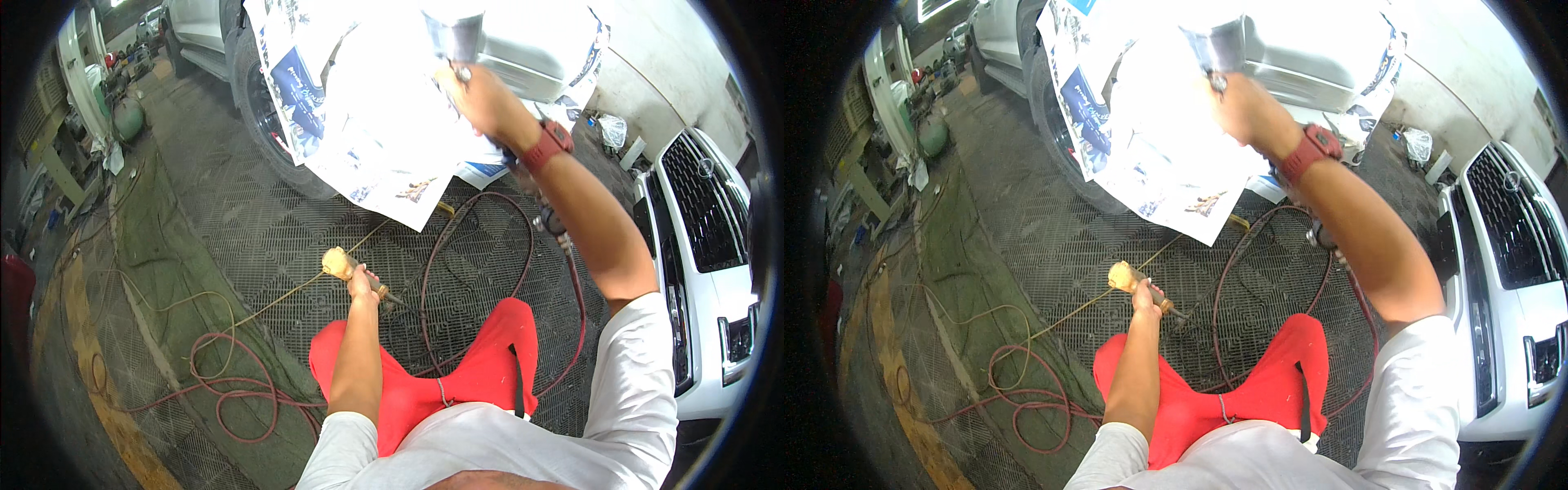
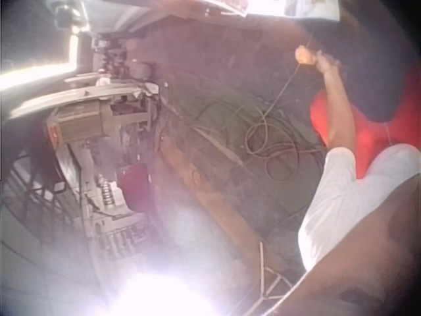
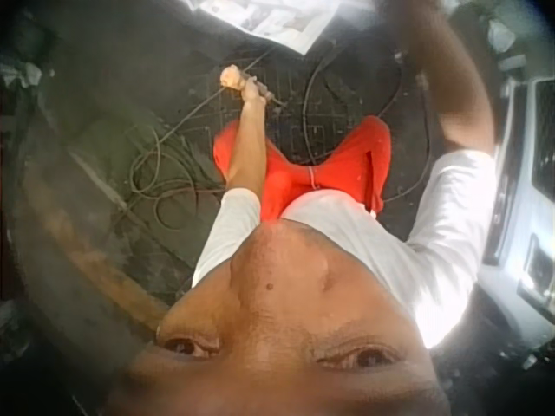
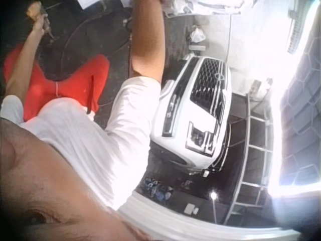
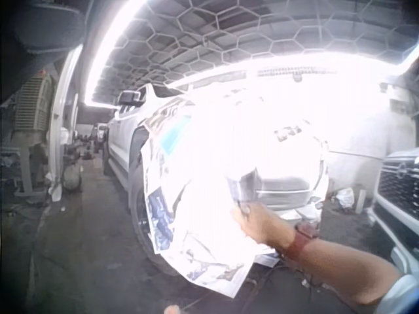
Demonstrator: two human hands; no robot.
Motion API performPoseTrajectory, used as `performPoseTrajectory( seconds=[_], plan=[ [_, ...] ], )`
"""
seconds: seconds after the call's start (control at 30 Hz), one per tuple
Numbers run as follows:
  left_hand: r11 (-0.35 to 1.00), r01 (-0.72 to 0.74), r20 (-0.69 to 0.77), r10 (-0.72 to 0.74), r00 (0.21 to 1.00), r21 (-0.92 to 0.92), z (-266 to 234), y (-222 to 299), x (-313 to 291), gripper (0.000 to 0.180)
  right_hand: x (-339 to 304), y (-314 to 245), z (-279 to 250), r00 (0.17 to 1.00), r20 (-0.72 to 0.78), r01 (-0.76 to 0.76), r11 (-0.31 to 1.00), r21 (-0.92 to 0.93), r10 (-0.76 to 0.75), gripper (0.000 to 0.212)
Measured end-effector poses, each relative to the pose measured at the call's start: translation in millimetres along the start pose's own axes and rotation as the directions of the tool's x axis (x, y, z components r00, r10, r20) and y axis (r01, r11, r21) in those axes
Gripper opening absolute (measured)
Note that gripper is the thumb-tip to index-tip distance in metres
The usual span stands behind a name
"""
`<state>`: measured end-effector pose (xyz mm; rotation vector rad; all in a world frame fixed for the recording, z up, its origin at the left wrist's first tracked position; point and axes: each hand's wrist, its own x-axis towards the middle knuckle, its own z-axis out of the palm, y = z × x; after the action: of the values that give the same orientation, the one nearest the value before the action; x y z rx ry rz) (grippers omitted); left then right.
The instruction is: The person uses a spray gun to apply white paint to a car hood covered in newspaper. They then use a heat gun to dry the painted surface, moving the tool back and forth across the hood.
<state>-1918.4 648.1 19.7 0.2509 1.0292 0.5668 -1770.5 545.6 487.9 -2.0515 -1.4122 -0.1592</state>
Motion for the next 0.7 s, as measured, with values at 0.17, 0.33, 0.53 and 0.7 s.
performPoseTrajectory(
  seconds=[0.17,0.33,0.53,0.7],
  plan=[
    [1.000,-0.013,0.006,0.013,1.000,0.004,-3,-2,2,0.014,-12,0,-11,0.971,-0.047,-0.229,0.968,0.104,0.235,0.048],
    [1.000,0.005,0.000,-0.005,1.000,-0.003,1,-2,3,0.014,-8,-2,-74,0.953,-0.296,-0.042,0.994,0.096,0.069,0.058],
    [1.000,-0.009,0.030,0.008,1.000,0.008,-3,-2,8,0.014,-21,8,-87,0.934,-0.356,0.001,0.998,0.059,0.020,0.052],
    [1.000,-0.017,0.065,0.016,0.998,0.023,-1,-4,4,0.014,-60,21,-36,0.971,-0.182,-0.146,0.986,0.078,0.158,0.058]
  ],
)
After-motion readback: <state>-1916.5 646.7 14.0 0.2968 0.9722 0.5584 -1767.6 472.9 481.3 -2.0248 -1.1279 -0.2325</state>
